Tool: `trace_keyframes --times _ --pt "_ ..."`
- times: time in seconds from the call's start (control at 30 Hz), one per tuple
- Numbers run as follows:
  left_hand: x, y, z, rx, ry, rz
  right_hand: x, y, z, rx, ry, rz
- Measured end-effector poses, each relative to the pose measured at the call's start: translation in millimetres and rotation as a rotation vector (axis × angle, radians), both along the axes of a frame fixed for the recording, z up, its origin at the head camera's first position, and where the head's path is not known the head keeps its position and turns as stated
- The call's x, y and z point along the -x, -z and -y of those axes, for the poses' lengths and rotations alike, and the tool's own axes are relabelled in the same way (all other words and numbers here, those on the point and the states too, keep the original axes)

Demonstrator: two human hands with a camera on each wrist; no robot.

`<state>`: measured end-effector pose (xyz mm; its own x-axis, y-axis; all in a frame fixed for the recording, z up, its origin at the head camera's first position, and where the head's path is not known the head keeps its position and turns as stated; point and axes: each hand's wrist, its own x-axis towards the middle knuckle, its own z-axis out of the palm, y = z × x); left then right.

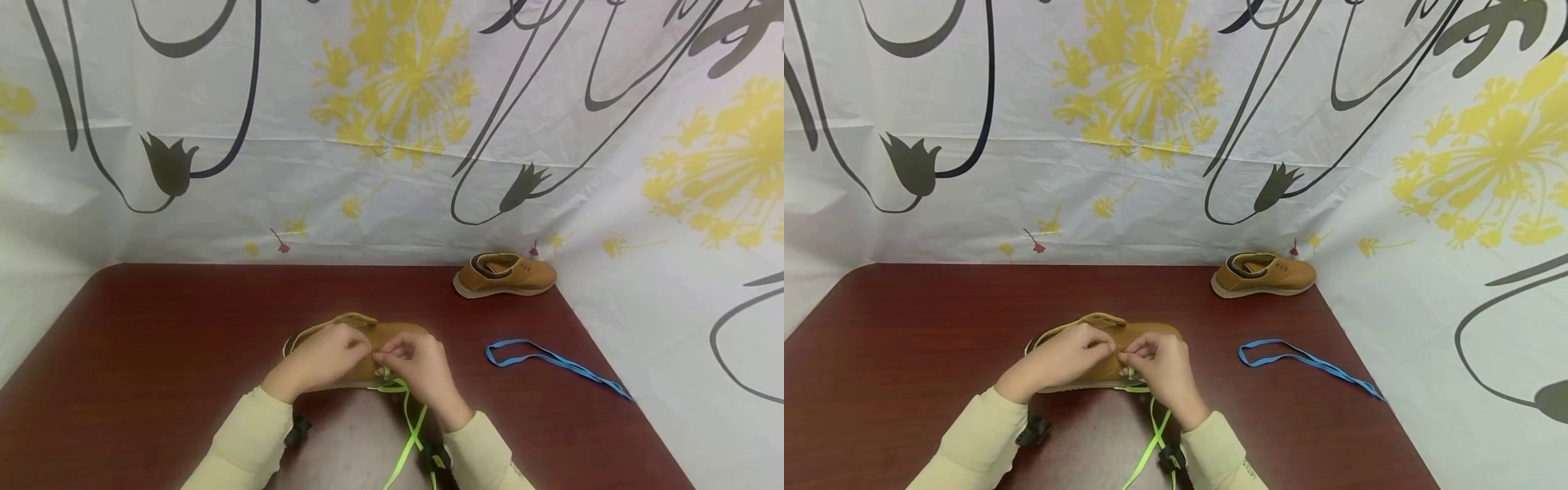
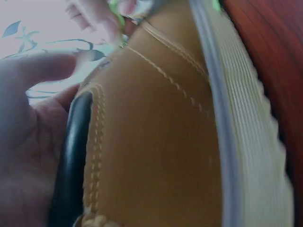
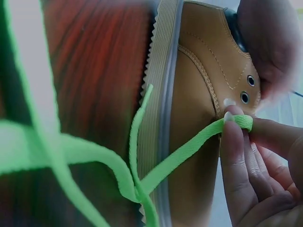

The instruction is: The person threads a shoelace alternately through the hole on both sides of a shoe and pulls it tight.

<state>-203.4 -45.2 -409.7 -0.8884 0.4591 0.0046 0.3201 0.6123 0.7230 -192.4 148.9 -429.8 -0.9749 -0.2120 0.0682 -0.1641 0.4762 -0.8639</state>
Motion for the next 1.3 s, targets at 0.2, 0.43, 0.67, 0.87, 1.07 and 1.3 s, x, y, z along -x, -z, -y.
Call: trace_keyframes --times 0.2,0.43,0.67,0.87,1.07,1.3 --pt "1.9 3.0 -5.5 -0.043 -0.194 0.104 -0.8 2.6 0.7 0.054 -0.005 0.003" --pt "1.5 6.2 -3.5 -0.039 -0.189 0.175 -1.5 6.5 1.1 0.042 -0.011 -0.018" --pt "-0.1 1.7 4.6 -0.144 -0.052 0.273 -0.7 7.2 0.2 -0.007 0.009 -0.041" --pt "-0.7 -1.2 7.2 -0.146 -0.057 0.271 -1.6 5.9 0.3 -0.035 0.031 -0.063" --pt "-0.4 1.2 0.9 -0.186 -0.105 0.198 -2.7 5.0 0.8 -0.064 0.050 -0.108" --pt "-1.3 2.5 -2.8 -0.222 -0.129 0.179 -1.8 4.9 1.1 -0.063 0.052 -0.120"
